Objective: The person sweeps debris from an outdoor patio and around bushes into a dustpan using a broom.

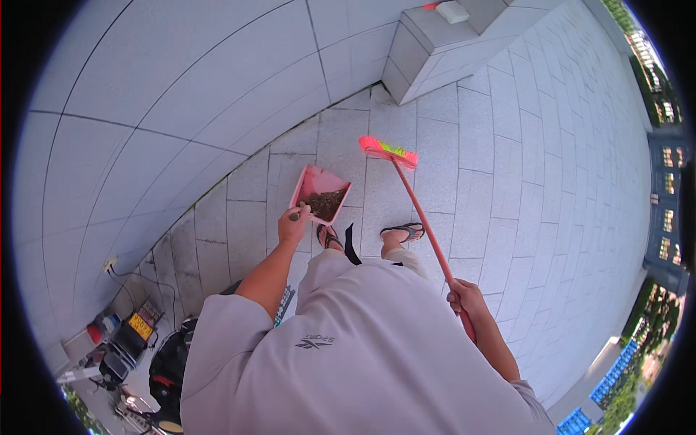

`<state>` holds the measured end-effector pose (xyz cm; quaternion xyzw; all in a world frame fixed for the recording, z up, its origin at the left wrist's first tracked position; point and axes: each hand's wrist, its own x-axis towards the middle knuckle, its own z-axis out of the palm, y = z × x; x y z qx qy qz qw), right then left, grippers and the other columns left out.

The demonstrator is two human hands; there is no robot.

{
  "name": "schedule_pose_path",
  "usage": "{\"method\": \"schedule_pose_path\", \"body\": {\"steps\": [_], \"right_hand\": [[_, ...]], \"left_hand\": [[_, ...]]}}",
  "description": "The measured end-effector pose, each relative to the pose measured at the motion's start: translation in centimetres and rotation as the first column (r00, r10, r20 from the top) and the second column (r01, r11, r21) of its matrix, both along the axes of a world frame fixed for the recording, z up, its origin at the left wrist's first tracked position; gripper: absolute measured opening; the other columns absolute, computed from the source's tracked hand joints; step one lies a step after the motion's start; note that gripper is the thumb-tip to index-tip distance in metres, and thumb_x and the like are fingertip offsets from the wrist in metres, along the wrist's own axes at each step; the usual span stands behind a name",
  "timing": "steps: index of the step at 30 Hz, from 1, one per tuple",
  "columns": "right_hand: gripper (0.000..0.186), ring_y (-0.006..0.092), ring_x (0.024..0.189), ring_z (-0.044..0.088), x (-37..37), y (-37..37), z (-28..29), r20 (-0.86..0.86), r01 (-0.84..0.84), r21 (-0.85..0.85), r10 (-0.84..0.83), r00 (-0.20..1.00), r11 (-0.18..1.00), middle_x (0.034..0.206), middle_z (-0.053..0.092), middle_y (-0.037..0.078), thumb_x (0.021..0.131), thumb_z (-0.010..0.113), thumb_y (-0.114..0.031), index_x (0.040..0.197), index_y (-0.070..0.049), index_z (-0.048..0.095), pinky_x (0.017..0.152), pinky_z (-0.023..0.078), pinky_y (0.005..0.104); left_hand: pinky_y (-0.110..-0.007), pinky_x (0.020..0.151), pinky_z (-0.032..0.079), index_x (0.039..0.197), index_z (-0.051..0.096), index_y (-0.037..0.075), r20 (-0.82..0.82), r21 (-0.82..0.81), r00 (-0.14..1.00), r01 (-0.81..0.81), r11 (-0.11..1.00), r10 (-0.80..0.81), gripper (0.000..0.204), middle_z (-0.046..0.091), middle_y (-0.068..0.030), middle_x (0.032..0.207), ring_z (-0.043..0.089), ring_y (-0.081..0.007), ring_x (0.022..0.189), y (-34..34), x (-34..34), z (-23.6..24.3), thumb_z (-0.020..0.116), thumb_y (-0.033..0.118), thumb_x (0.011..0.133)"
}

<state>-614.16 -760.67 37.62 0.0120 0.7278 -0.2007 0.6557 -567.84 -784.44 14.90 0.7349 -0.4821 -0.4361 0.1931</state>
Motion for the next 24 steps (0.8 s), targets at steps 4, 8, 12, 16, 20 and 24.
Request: {"method": "schedule_pose_path", "body": {"steps": [4,8,12,16,20,24], "right_hand": [[0.031,0.01,0.051,0.049,-11.0,3.8,-0.4,-0.075,0.165,-0.052,-0.169,0.983,0.985,0.073,0.06,0.001,0.111,0.065,-0.033,0.113,-0.002,0.069,0.046,0.044,0.0323],[0.032,0.0105,0.051,0.052,-21.6,11.2,-1.6,-0.166,0.357,-0.103,-0.37,0.914,0.928,0.074,0.062,0.003,0.107,0.069,-0.033,0.108,-0.001,0.07,0.045,0.046,0.0336],[0.035,0.0121,0.052,0.056,-29.8,17.7,-1.7,-0.214,0.58,-0.135,-0.595,0.775,0.803,0.074,0.063,0.005,0.104,0.071,-0.032,0.107,0.002,0.069,0.043,0.047,0.0345],[0.034,0.013,0.052,0.057,-37.3,26.7,-1.7,-0.222,0.79,-0.204,-0.813,0.538,0.578,0.073,0.063,0.006,0.102,0.072,-0.03,0.106,0.004,0.068,0.042,0.048,0.0352],[0.033,0.0126,0.052,0.057,-42.4,32.4,-2.3,-0.187,0.928,-0.209,-0.944,0.271,0.307,0.073,0.062,0.005,0.103,0.071,-0.03,0.1,0.002,0.066,0.043,0.048,0.0352],[0.036,0.0091,0.048,0.051,-47.7,36.5,-4.1,-0.237,0.973,-0.214,-0.962,-0.138,-0.086,0.069,0.058,0.002,0.108,0.067,-0.034,0.083,-0.01,0.057,0.043,0.046,0.0322]], "left_hand": [[-0.04,0.081,0.057,0.104,0.082,0.003,0.152,0.042,0.984,0.086,0.995,-0.091,0.044,0.08,-0.0149,0.092,0.074,-0.0241,0.086,-0.6,-7.0,0.4,0.08,0.046,0.097],[-0.039,0.074,0.058,0.1,0.08,0.0,0.146,-0.04,0.974,0.182,0.982,-0.174,0.044,0.078,-0.0129,0.088,0.073,-0.0226,0.077,-2.3,-16.9,0.0,0.08,0.044,0.099],[-0.034,0.056,0.059,0.094,0.072,-0.002,-0.181,0.054,0.983,0.037,0.998,-0.027,0.039,0.069,-0.0095,0.083,0.068,-0.0186,0.069,-4.8,-29.8,0.7,0.081,0.036,0.101],[-0.029,0.052,0.051,0.098,0.071,-0.001,-0.196,0.053,0.954,0.239,0.969,-0.225,0.039,0.068,-0.0086,0.082,0.063,-0.0182,0.063,-3.6,-43.0,1.5,0.08,0.037,0.102],[-0.03,0.052,0.053,0.101,0.07,0.001,-0.101,0.167,0.9,0.435,0.885,-0.424,0.04,0.069,-0.0092,0.086,0.065,-0.0184,0.062,-4.0,-59.9,3.8,0.079,0.039,0.103],[-0.03,0.054,0.054,0.102,0.076,0.0,-0.059,0.183,0.812,0.581,0.793,-0.581,0.041,0.072,-0.0063,0.084,0.066,-0.0154,0.063,-3.7,-77.5,3.0,0.077,0.041,0.103]]}}
